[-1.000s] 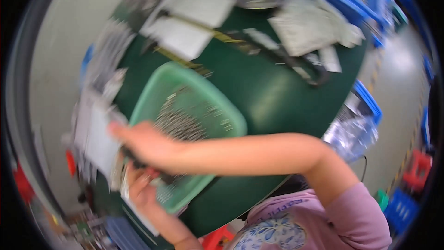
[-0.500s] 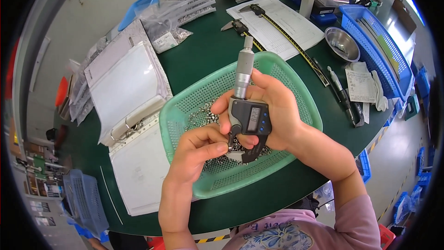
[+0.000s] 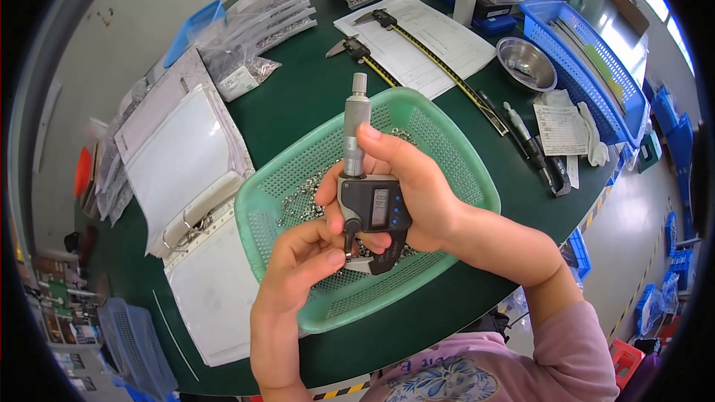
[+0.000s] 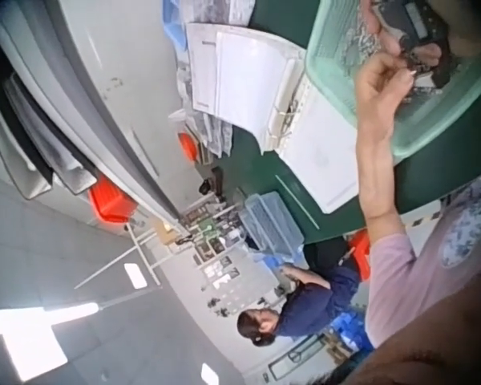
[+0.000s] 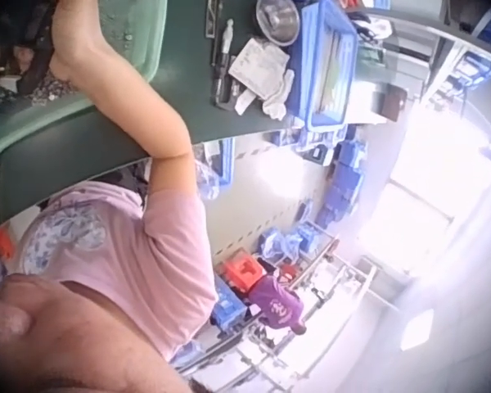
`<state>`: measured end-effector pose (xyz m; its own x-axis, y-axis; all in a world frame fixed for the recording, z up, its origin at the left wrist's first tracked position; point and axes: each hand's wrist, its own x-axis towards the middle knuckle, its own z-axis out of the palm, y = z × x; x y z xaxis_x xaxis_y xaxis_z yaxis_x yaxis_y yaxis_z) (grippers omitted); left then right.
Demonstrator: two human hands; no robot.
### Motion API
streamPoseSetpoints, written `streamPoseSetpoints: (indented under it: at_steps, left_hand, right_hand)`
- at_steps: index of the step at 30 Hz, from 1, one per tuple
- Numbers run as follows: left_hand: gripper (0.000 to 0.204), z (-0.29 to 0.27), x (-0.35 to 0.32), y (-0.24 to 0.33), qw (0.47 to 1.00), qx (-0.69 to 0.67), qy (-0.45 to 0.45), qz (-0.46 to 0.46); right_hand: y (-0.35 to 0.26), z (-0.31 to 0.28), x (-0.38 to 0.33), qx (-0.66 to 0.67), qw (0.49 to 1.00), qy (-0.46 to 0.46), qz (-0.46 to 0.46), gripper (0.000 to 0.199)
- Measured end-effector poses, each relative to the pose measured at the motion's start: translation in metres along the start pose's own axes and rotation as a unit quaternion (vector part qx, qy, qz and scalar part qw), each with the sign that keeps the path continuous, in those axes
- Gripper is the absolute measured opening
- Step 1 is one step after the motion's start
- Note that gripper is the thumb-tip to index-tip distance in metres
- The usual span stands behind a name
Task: Use a digital micrometer to measure the dimensions of small metal components at a workbench.
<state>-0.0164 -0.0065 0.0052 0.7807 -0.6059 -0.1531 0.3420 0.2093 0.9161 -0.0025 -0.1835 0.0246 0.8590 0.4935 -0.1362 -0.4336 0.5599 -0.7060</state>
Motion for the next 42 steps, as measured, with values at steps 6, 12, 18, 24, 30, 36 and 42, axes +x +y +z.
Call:
streamPoseSetpoints:
  at_steps: [6, 12, 18, 24, 30, 36, 42]
  left_hand:
    - [0.015, -0.016, -0.002, -0.005, 0.999, 0.037, -0.017, 0.002]
    - [0.014, -0.003, 0.005, -0.004, 0.995, 0.088, 0.008, 0.038]
    - [0.011, 0.001, 0.007, -0.007, 0.992, 0.082, 0.047, 0.078]
    - [0.010, 0.004, 0.010, -0.012, 0.992, 0.070, 0.066, 0.083]
    - [0.010, 0.003, 0.011, -0.012, 0.990, 0.081, 0.072, 0.089]
    - [0.010, 0.002, 0.012, -0.015, 0.987, 0.078, 0.084, 0.112]
    - [0.016, -0.005, 0.011, -0.009, 0.906, 0.329, 0.229, 0.132]
  right_hand:
    - [0.002, 0.007, 0.003, 0.017, 0.999, 0.041, 0.013, 0.063]
    - [-0.002, 0.014, -0.004, -0.021, 0.996, 0.074, -0.038, 0.060]
    - [-0.002, 0.003, -0.003, -0.060, 0.992, 0.087, -0.061, 0.052]
    - [0.000, -0.001, -0.004, -0.089, 0.988, 0.099, -0.077, 0.050]
    - [0.000, -0.004, -0.003, -0.102, 0.984, 0.117, -0.090, 0.050]
    - [-0.001, -0.008, -0.003, -0.113, 0.982, 0.111, -0.098, 0.051]
    - [-0.005, -0.018, -0.004, -0.086, 0.989, 0.069, -0.101, 0.052]
